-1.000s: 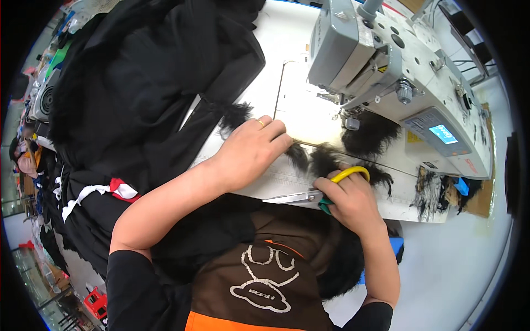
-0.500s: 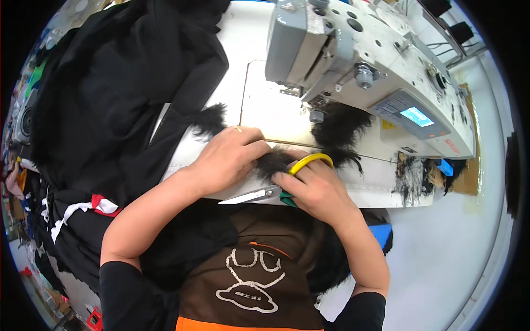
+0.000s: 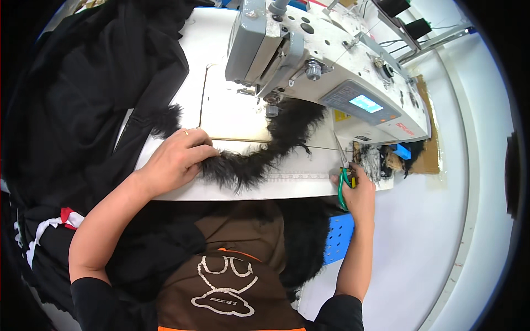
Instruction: Sewing and trimming fur material onto garment pieces using an industrial sewing machine.
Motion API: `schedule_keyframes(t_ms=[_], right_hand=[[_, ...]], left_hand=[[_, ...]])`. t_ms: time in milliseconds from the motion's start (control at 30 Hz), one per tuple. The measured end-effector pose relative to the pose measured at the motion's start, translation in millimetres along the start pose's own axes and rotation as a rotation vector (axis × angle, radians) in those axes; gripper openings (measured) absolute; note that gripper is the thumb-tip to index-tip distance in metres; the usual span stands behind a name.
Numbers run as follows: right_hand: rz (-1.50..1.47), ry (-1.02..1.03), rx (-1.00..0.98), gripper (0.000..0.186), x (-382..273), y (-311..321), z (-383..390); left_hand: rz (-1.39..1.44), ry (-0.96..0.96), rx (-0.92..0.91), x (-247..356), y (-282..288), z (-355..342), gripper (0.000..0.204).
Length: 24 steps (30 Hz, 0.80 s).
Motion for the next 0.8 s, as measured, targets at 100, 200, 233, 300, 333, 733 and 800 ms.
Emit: schedule_keyframes(t_ms=[100,200,233,300,333,733,800], right_hand=[[-0.01,0.008,-0.028,0.054,6.1,6.0,-10.0],[0.052,0.154,0.007,0.046,13.3,5.2,-17.4],[0.042,0.177,-0.01,0.046,12.6,2.6,-19.2],[0.17,0.247,0.156,0.041,11.2,-1.8,-16.6],[0.192,0.326,0.251,0.035,-1.6,-2.8,-7.2],[-0.171,0.814,0.242,0.03,-149.1,-72.0,-9.4],[-0.185,0.765,0.167,0.029,-139.2,-82.1,-32.1]], left_hand=[[-0.001,-0.035,0.055,-4.3,-2.2,1.6,0.042],[-0.031,-0.034,0.036,-6.0,-3.8,0.9,0.041],[-0.037,-0.052,0.036,-3.9,-2.2,0.7,0.04],[-0.057,-0.053,0.033,-2.5,-1.0,0.3,0.039],[-0.049,-0.074,0.046,-1.2,-3.3,-2.1,0.039],[-0.069,-0.075,0.045,3.6,-3.6,-2.4,0.043],[-0.065,-0.052,0.026,0.2,-3.0,-3.2,0.043]])
Point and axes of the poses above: each hand's wrist, its own z-axis away from the middle knuckle, its own y-axis out of the back of the hand, x = y × z, the point moved 2 cm from there along -z, towards the middle knuckle, and after that the axes turned 7 degrees about -y, right-handed, at the moved point
